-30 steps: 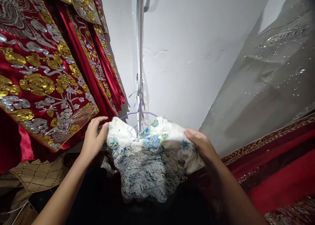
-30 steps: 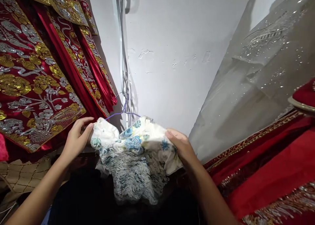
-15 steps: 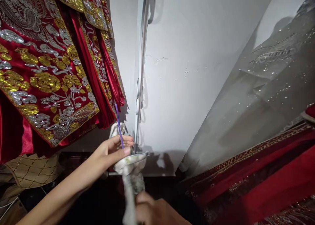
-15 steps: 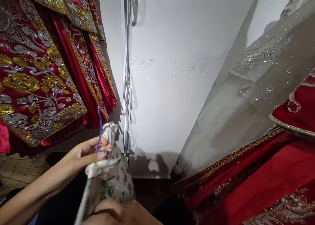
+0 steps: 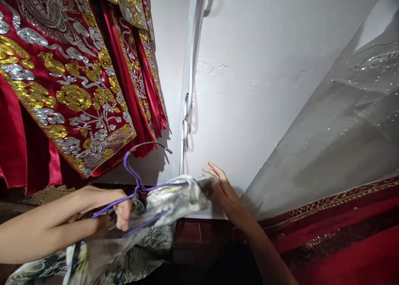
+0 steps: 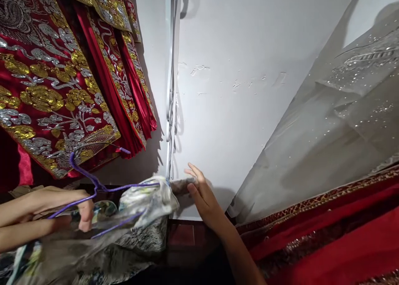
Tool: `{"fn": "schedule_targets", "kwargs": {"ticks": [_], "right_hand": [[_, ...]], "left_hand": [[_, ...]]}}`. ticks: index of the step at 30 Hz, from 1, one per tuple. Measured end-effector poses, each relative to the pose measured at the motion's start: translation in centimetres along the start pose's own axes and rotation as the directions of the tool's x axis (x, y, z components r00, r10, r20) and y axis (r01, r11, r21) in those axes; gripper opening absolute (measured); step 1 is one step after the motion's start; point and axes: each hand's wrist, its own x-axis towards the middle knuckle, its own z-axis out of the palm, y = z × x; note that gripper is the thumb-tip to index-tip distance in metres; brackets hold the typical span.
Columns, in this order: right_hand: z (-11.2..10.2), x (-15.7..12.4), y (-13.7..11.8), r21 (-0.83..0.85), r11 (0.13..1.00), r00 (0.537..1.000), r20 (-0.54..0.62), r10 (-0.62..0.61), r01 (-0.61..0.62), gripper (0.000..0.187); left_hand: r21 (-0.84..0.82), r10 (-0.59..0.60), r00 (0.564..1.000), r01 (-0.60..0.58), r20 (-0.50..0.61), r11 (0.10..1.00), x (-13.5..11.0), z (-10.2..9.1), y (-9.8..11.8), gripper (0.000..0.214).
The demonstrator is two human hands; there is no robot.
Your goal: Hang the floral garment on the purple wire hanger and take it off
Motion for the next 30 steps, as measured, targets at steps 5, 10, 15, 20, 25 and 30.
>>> {"fn": "schedule_targets", "kwargs": {"ticks": [5,10,15,20,25,30], "right_hand": [[-0.6,0.2,-0.5,0.18,0.977,0.987,0.128,0.093,-0.115,0.04],[-1.1,3.3,-2.0,0.498,0.851,0.96,-0.111,0.255,-0.168,0.038],[-1.7,6.1,-3.7,0.562,0.826,0.877,-0.419,0.237,0.045,0.039],[-1.5,1.6,-1.9,0.542,0.841,0.739,-0.572,0.356,0.014,0.037],[-0.4,-0.9,0.6,0.54,0.842,0.756,-0.55,0.356,-0.004,0.032],[0.1,-2.5,6.1,0.382,0.924,0.556,-0.772,0.307,0.02,0.031]], "left_hand": [[0.248,0.136,0.987,-0.11,-0.087,0.962,2.7,-0.3,-1.9,0.043],[0.417,0.419,0.895,-0.325,-0.154,0.849,2.4,-0.3,-1.6,0.033],[0.272,0.416,0.859,-0.341,-0.298,0.9,-0.4,4.9,-0.3,0.029],[-0.002,-0.057,0.99,0.058,0.13,0.998,0.5,12.5,-2.8,0.048],[-0.061,-0.059,0.969,0.075,0.238,0.995,1.7,18.6,-6.4,0.028],[-0.14,-0.116,0.97,0.148,0.216,0.979,0.4,20.4,-7.9,0.035]]}}
